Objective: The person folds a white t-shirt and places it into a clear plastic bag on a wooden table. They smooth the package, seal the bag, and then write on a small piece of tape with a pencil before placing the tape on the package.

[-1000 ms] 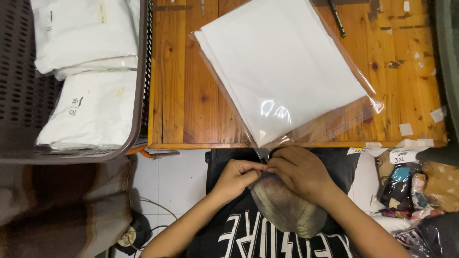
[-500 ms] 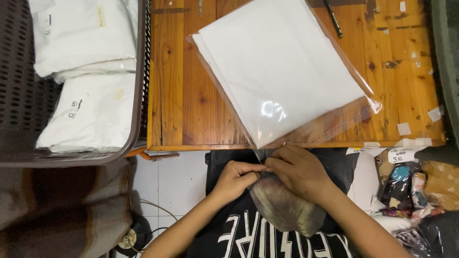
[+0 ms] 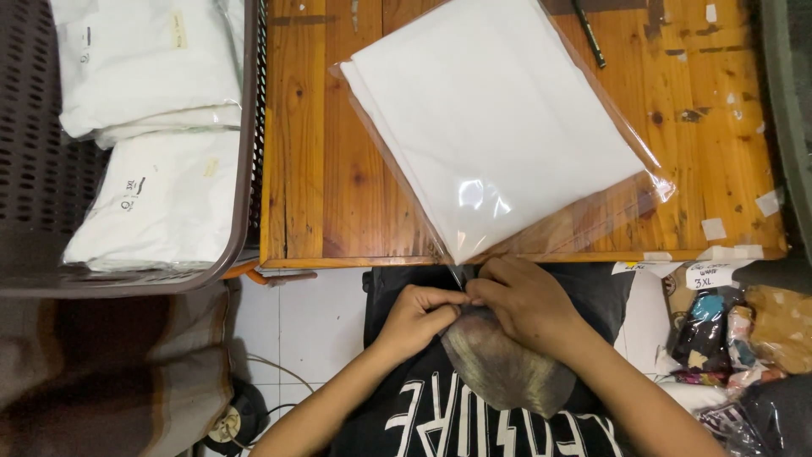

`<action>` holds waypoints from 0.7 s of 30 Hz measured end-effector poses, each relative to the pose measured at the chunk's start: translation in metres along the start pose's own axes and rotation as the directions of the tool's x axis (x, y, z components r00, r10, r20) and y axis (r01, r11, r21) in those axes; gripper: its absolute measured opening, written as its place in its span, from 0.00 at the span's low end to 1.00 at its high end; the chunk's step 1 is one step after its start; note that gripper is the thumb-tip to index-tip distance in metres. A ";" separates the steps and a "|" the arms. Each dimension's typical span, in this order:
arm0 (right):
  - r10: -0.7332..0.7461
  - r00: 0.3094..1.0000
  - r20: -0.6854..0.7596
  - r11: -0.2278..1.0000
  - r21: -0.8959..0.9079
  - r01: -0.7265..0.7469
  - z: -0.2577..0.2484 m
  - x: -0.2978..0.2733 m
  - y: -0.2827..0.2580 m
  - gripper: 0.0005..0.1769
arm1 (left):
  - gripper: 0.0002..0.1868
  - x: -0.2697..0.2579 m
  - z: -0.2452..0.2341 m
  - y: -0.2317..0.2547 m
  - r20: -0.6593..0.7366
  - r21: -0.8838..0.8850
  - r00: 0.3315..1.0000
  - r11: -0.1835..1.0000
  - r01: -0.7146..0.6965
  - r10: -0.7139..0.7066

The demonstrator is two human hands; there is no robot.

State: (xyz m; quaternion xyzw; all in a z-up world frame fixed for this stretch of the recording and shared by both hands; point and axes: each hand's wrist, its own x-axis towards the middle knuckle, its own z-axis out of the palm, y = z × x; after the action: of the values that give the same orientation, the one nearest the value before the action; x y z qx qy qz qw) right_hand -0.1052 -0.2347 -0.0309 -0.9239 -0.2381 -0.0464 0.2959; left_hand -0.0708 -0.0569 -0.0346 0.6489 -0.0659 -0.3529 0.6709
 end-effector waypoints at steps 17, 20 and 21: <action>0.013 0.997 -0.079 0.999 0.054 -0.009 0.000 -0.011 0.000 0.10 | 0.04 0.006 0.006 -0.011 -0.210 0.058 0.973 0.995 -0.085 0.095; 0.018 0.995 -0.101 0.998 0.055 -0.012 -0.003 -0.015 0.000 0.10 | 0.04 0.004 0.008 -0.008 -0.200 0.053 0.975 0.995 -0.083 0.092; 0.021 0.994 -0.105 0.998 0.060 -0.015 -0.004 -0.017 0.000 0.10 | 0.04 0.003 0.009 -0.007 -0.200 0.048 0.977 0.996 -0.072 0.080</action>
State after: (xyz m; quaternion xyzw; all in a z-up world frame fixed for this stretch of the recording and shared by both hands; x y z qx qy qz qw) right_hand -0.1197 -0.2436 -0.0315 -0.9132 -0.2150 -0.0852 0.3355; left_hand -0.0762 -0.0651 -0.0405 0.6916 -0.0294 -0.2581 0.6739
